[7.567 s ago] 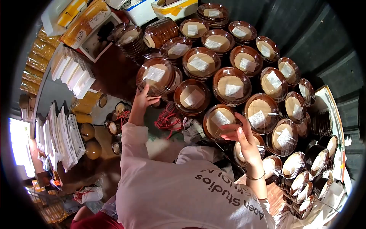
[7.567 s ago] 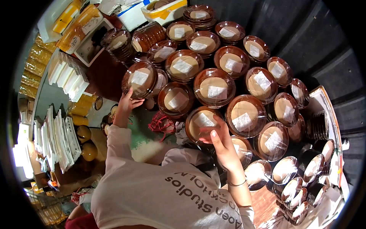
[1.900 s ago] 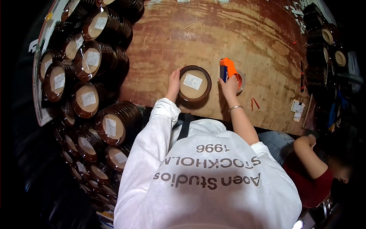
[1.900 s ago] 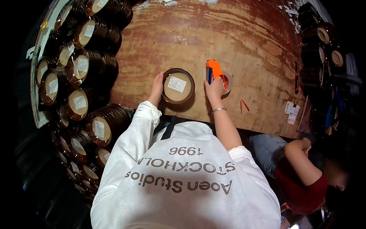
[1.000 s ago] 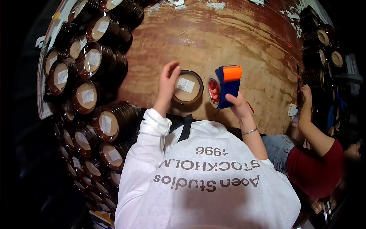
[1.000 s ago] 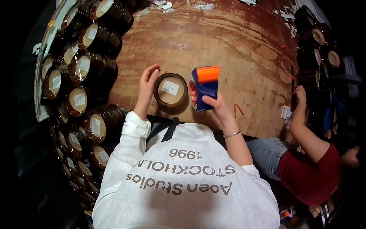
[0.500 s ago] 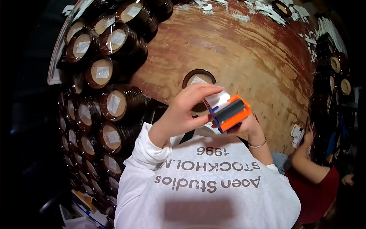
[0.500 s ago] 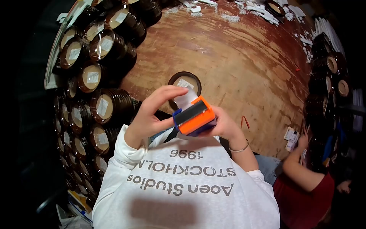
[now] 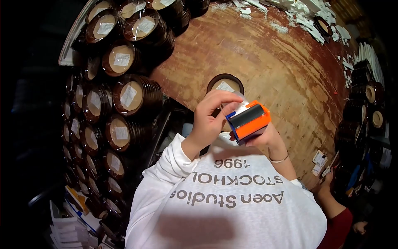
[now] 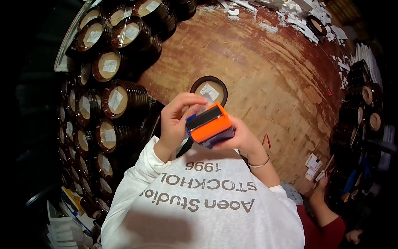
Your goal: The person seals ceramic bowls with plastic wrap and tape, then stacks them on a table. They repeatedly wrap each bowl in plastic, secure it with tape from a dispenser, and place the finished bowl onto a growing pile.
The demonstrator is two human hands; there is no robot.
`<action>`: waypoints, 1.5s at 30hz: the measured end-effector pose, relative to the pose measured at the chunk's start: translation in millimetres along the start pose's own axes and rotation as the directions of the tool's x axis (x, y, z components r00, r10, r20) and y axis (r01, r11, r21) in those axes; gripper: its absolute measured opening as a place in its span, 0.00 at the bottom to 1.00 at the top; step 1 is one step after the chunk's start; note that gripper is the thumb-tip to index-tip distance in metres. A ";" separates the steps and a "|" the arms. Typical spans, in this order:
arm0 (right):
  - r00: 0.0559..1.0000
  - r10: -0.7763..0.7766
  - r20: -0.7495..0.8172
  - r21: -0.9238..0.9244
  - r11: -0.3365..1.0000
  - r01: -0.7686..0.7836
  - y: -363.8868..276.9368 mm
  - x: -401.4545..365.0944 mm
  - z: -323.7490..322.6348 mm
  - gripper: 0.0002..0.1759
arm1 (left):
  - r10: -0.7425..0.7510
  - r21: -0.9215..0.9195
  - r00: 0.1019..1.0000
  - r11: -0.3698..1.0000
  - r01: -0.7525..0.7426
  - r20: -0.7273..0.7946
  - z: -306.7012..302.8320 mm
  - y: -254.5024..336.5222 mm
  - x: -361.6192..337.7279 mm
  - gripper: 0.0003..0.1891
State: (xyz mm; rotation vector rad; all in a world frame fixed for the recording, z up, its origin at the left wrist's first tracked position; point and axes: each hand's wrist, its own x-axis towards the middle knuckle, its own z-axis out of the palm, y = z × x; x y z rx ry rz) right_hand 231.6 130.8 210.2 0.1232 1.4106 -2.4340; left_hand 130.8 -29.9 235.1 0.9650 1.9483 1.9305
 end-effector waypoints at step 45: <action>0.960 0.254 -0.121 -0.242 0.930 -0.276 -11.2 16.3 6.0 0.28 | -0.575 -0.637 0.815 0.600 0.483 0.076 -35.7 -52.1 -12.2 0.20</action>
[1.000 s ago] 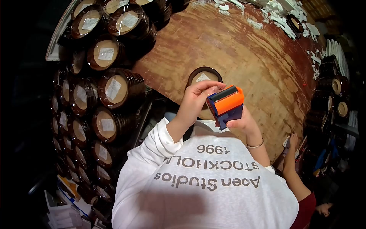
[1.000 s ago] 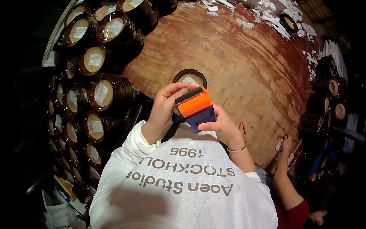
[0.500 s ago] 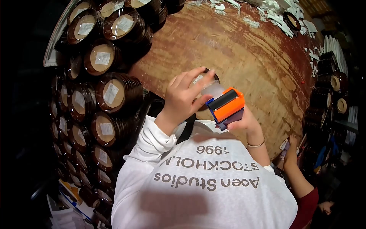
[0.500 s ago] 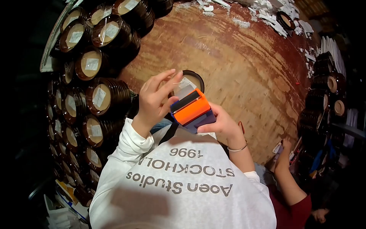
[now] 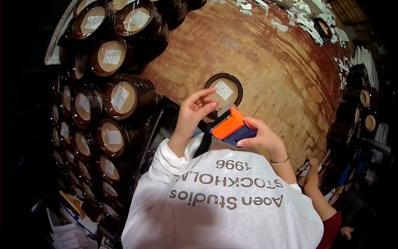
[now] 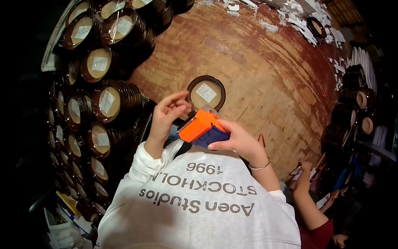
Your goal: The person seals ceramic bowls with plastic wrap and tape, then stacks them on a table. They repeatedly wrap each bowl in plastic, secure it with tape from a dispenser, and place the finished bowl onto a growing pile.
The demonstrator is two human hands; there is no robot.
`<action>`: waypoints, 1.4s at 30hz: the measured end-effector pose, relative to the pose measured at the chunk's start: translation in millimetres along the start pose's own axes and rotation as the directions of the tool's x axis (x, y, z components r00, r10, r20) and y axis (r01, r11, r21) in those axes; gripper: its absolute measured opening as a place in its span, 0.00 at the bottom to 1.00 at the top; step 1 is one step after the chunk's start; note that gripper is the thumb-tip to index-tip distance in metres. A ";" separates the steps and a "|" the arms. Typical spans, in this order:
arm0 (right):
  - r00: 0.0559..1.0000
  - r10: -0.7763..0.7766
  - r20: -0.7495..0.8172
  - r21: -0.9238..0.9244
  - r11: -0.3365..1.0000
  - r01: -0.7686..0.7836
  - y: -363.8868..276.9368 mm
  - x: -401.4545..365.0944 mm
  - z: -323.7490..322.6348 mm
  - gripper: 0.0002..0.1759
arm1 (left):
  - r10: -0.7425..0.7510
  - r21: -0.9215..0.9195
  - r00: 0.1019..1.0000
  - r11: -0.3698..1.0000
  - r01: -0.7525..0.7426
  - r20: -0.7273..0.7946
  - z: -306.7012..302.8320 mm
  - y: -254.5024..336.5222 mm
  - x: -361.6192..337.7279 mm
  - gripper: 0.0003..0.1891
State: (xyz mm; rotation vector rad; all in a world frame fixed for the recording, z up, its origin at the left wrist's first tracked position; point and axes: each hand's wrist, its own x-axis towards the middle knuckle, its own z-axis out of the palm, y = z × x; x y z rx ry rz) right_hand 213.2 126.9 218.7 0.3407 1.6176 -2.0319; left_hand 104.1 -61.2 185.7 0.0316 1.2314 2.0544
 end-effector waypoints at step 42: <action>0.770 0.548 -0.326 -0.527 0.571 -0.629 -83.9 15.1 -59.2 0.21 | 0.251 0.317 0.846 0.943 -0.103 -0.470 -135.5 -120.5 129.9 0.08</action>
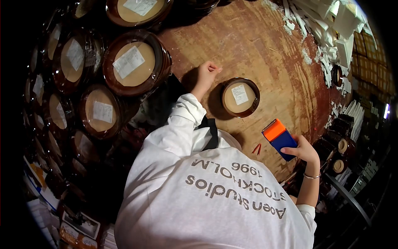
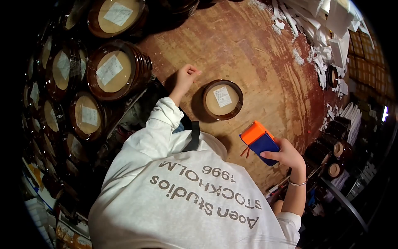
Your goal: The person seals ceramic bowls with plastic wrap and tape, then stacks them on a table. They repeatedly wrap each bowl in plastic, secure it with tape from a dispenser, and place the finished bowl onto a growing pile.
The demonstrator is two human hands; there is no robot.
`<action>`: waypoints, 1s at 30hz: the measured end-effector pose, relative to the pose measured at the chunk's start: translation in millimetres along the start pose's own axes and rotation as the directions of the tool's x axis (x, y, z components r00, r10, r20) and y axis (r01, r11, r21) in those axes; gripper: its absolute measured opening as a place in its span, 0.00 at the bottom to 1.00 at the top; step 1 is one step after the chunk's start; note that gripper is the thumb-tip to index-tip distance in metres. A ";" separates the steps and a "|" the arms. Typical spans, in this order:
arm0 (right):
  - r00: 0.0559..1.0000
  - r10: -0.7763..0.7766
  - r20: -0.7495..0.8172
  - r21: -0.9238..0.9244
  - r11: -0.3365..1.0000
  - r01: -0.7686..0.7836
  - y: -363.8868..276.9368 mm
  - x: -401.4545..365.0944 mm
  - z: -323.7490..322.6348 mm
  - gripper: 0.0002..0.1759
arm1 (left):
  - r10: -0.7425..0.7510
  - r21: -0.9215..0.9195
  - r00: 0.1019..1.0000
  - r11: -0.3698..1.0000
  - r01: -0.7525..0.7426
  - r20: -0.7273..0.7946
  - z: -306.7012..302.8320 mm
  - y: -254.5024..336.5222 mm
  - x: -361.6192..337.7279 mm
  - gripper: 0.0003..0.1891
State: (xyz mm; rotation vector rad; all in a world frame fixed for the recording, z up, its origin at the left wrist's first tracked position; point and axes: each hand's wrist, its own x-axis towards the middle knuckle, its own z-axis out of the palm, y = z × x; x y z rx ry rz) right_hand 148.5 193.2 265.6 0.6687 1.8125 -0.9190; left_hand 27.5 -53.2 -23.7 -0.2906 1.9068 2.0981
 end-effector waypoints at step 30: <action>0.999 -0.013 -0.032 -0.014 1.000 0.013 40.2 30.6 1.5 0.24 | 0.155 0.336 0.979 0.922 -0.192 0.134 39.9 -10.4 -72.5 0.27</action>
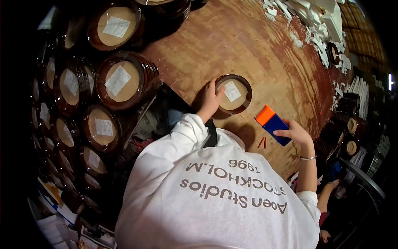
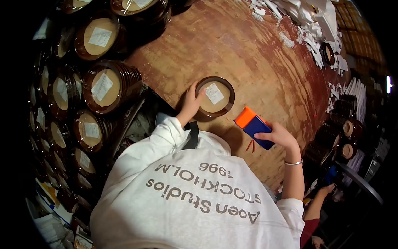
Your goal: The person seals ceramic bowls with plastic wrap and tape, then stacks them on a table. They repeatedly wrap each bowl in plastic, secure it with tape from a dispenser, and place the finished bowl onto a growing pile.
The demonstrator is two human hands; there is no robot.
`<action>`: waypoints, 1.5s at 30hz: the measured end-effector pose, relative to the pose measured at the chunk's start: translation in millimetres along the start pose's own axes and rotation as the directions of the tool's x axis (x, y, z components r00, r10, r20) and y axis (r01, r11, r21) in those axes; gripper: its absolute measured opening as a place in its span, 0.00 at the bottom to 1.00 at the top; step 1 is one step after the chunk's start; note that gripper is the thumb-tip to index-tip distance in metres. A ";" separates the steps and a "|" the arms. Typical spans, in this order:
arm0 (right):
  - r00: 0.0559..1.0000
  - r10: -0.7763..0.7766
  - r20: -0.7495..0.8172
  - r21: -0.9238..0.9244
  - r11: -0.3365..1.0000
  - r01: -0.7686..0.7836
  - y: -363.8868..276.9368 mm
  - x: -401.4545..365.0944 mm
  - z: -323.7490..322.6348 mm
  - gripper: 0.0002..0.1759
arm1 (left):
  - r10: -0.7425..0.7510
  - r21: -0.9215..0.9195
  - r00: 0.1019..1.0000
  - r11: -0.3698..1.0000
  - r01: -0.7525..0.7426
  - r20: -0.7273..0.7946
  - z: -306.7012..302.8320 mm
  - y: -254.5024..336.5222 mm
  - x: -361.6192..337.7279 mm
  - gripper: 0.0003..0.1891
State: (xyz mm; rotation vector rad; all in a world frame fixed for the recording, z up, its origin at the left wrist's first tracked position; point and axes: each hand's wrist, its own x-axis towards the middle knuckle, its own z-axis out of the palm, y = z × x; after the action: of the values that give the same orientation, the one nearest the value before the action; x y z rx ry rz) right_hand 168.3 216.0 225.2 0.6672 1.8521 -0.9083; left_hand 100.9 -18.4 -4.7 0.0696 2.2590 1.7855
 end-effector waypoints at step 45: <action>0.994 -0.067 -0.081 0.023 0.997 0.069 64.9 126.4 64.3 0.33 | 0.184 0.119 0.049 -0.391 -0.913 0.982 35.5 59.5 -13.2 0.24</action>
State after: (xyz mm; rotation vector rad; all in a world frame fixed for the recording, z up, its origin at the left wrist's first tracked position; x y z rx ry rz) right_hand 197.5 209.3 72.1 0.6684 1.9474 -0.9628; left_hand 114.5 27.2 47.3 2.5084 2.1284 -0.3113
